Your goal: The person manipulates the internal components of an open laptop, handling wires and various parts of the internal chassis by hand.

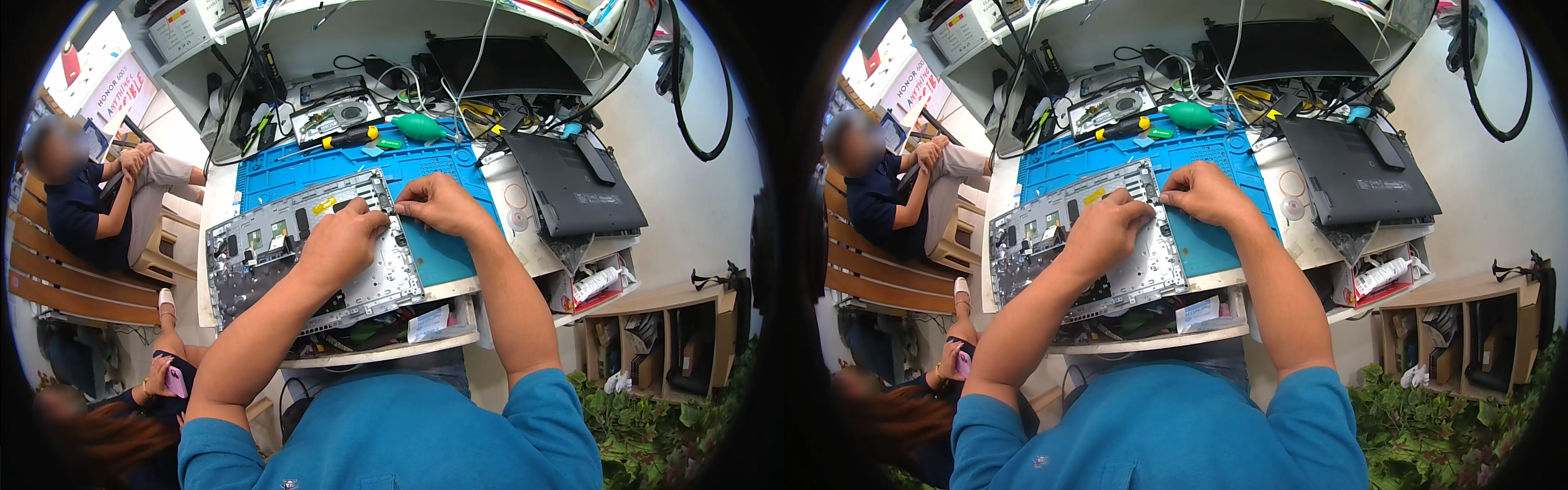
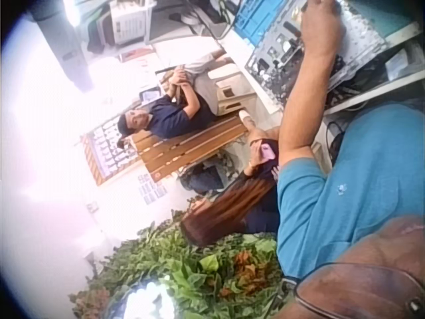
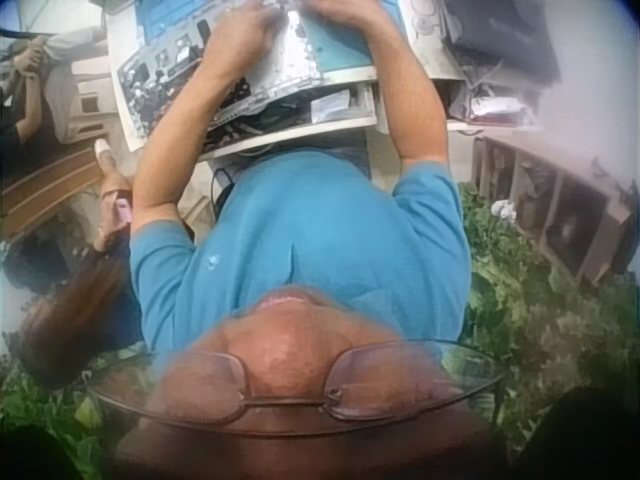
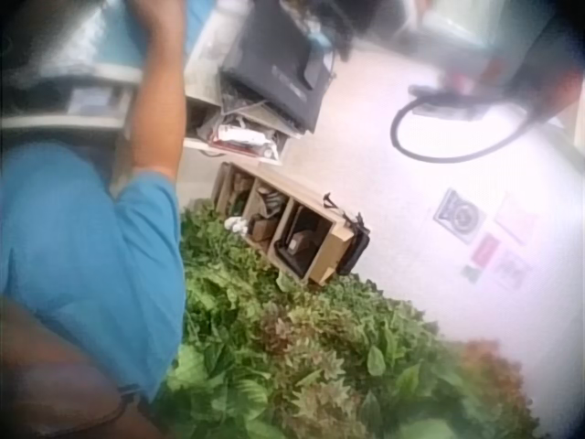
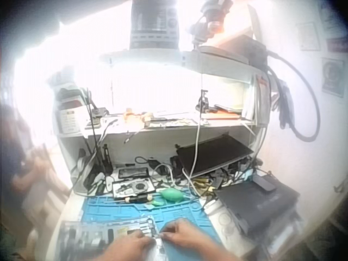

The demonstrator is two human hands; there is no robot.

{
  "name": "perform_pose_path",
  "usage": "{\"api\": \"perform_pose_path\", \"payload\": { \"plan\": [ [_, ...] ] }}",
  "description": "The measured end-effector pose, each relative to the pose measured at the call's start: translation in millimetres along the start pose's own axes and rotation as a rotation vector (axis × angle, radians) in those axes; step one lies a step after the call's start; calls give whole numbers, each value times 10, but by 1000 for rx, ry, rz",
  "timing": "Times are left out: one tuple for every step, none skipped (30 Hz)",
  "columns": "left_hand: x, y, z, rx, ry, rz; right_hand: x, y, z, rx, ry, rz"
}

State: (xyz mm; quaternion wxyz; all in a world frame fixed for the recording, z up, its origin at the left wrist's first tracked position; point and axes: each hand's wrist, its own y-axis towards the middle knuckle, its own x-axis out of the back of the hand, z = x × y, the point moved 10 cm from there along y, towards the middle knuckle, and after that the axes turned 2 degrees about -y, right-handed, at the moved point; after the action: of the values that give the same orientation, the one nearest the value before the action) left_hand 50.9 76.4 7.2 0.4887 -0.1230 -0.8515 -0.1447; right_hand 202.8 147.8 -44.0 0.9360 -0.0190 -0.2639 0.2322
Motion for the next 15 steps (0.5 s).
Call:
{"api": "perform_pose_path", "payload": {
  "plan": [
    [-5, -5, -6, -10, 0, -5, -4, 2, -8, -9, 3, 2],
    [-19, -2, -16, -25, 14, 2, 2, 2, -7, -1, 3, -1],
    [-30, 0, -25, -40, 29, 9, 7, 1, -7, 6, 2, -3],
    [-38, 2, -35, -55, 44, 17, 13, 1, -6, 13, 2, -6],
    [-41, 2, -27, -59, 50, 28, 3, 3, 2, 0, 6, 3],
    [-41, 9, -18, -63, 56, 38, -4, 5, 15, -13, 11, 11],
    [-41, 19, -13, -67, 62, 49, -13, 10, 20, -26, 15, 20],
    [-36, 42, -13, -58, 41, 55, -9, 14, 10, -23, 23, 26],
    [-26, 67, -17, -49, 21, 61, -5, 21, -4, -20, 31, 31],
    [-18, 86, -20, -40, 1, 67, -3, 25, -17, -17, 39, 37],
    [-3, 95, -23, -36, -4, 64, -3, 26, -13, -14, 42, 40],
    [11, 101, -25, -33, -8, 62, -4, 25, -10, -11, 45, 43],
    [20, 110, -24, -29, -13, 60, -4, 24, -6, -7, 48, 46],
    [24, 125, -13, -24, -26, 62, -4, 31, -17, -11, 54, 44],
    [29, 142, 1, -19, -39, 64, -4, 38, -28, -15, 60, 43]
  ]
}}
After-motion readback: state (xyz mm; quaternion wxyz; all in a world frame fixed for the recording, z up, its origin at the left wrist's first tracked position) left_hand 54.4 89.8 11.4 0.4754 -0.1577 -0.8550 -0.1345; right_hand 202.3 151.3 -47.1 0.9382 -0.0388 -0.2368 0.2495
